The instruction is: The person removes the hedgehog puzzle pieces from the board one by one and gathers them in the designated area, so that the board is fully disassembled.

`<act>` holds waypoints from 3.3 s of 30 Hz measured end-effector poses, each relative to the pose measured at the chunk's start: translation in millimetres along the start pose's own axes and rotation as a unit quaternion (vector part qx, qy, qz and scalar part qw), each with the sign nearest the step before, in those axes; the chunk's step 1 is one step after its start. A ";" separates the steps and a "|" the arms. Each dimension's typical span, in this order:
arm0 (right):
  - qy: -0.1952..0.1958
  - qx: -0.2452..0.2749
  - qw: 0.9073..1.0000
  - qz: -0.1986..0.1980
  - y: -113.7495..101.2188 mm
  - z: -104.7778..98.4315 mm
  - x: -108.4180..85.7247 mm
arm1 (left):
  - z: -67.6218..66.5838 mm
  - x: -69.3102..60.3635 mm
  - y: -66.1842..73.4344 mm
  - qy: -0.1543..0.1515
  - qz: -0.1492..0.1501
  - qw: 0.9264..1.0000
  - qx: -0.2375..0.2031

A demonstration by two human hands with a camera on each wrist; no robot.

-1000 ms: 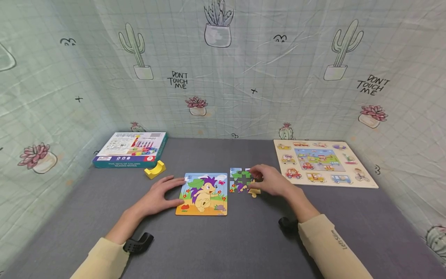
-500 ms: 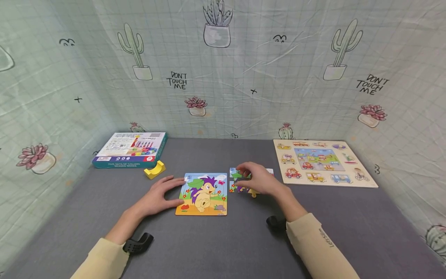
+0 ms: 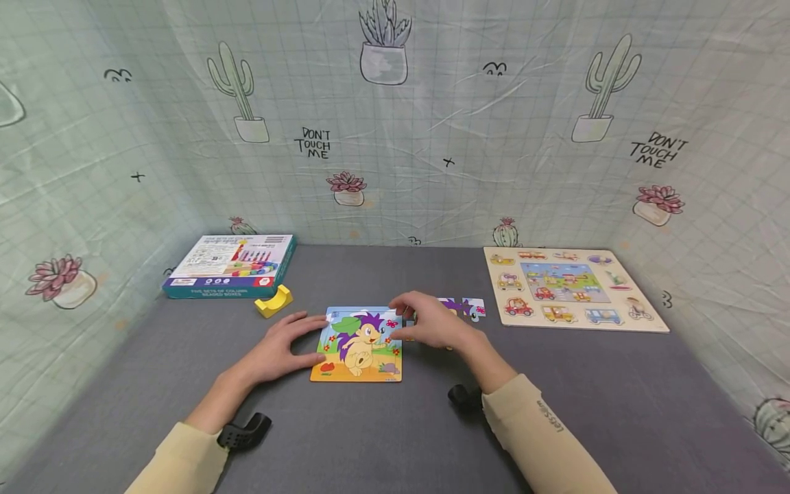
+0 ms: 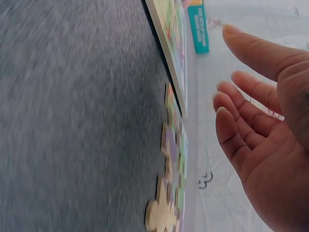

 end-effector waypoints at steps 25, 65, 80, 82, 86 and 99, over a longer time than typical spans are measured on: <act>-0.083 -0.105 0.990 0.052 -2.2 41.1 12.1 | 0.2 -0.4 1.3 0.000 -0.001 1.000 -0.002; -0.068 -0.076 0.994 0.027 -12.1 38.2 9.7 | 0.4 0.6 -0.4 -0.001 -0.006 1.000 -0.001; -0.038 -0.034 0.998 0.022 -8.4 17.5 4.8 | -0.7 1.1 0.3 -0.002 0.000 1.000 -0.002; -0.034 -0.029 0.999 0.025 -5.2 11.9 1.1 | -0.8 1.0 0.6 -0.001 0.000 1.000 -0.005; -0.030 -0.018 0.999 0.033 4.1 1.6 -7.9 | -1.1 0.6 0.5 -0.001 -0.001 1.000 -0.004; -0.005 -0.033 0.998 0.054 30.2 -39.9 -37.7 | -0.1 0.3 -0.2 -0.003 -0.006 1.000 0.000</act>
Point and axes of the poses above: each hand's wrist, its own x-axis towards the middle knuckle, its own z-axis out of the palm, y = z × x, the point moved 10 cm from there along x, towards the middle knuckle
